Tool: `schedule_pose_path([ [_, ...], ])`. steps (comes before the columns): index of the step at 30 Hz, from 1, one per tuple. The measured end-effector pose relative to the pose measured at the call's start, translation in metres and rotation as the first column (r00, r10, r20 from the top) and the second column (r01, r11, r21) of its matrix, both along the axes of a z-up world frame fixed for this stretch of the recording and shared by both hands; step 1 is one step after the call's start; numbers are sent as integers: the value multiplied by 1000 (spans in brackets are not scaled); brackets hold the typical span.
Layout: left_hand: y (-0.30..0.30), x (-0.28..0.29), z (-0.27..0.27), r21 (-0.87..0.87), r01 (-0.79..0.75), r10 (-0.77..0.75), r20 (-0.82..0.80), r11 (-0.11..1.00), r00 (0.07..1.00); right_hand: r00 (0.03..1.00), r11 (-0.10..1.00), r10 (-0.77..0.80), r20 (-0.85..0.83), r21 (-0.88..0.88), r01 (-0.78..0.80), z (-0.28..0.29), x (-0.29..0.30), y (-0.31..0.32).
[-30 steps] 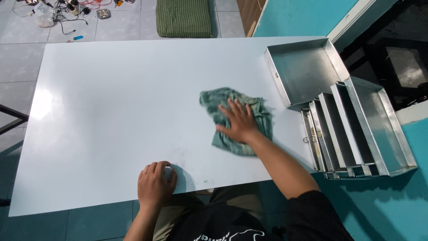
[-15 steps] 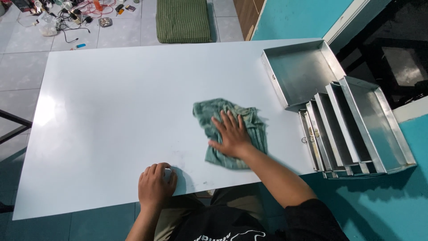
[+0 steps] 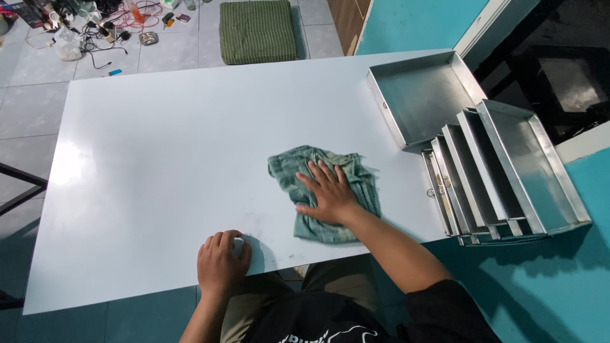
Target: A person unfolds a cloth and uses it to wipe down a white table surface.
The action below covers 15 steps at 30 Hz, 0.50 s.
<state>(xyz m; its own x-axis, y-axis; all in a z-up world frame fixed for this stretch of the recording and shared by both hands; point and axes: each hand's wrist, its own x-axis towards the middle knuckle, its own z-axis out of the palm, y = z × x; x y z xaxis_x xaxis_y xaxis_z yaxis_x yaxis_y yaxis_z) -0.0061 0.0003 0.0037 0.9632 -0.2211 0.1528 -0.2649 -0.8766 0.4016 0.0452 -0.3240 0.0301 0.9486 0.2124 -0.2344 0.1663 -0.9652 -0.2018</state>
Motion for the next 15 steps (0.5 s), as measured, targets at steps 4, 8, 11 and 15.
schedule_pose_path([
  [4,1,1,-8,12,1,-2,52,1000,999,998,998,-59,-22,11,60,8,22,3],
  [8,-2,2,0,7,-11,12,-23,1000,1000,990,995,-98,-98,-35,95,21,30,18],
  [11,-2,3,-4,17,-2,2,-17,1000,1000,986,993,-22,-167,-118,2,59,16,48],
  [15,-2,4,-1,16,-6,6,-20,1000,1000,939,976,178,-296,-69,-207,88,-26,86],
])
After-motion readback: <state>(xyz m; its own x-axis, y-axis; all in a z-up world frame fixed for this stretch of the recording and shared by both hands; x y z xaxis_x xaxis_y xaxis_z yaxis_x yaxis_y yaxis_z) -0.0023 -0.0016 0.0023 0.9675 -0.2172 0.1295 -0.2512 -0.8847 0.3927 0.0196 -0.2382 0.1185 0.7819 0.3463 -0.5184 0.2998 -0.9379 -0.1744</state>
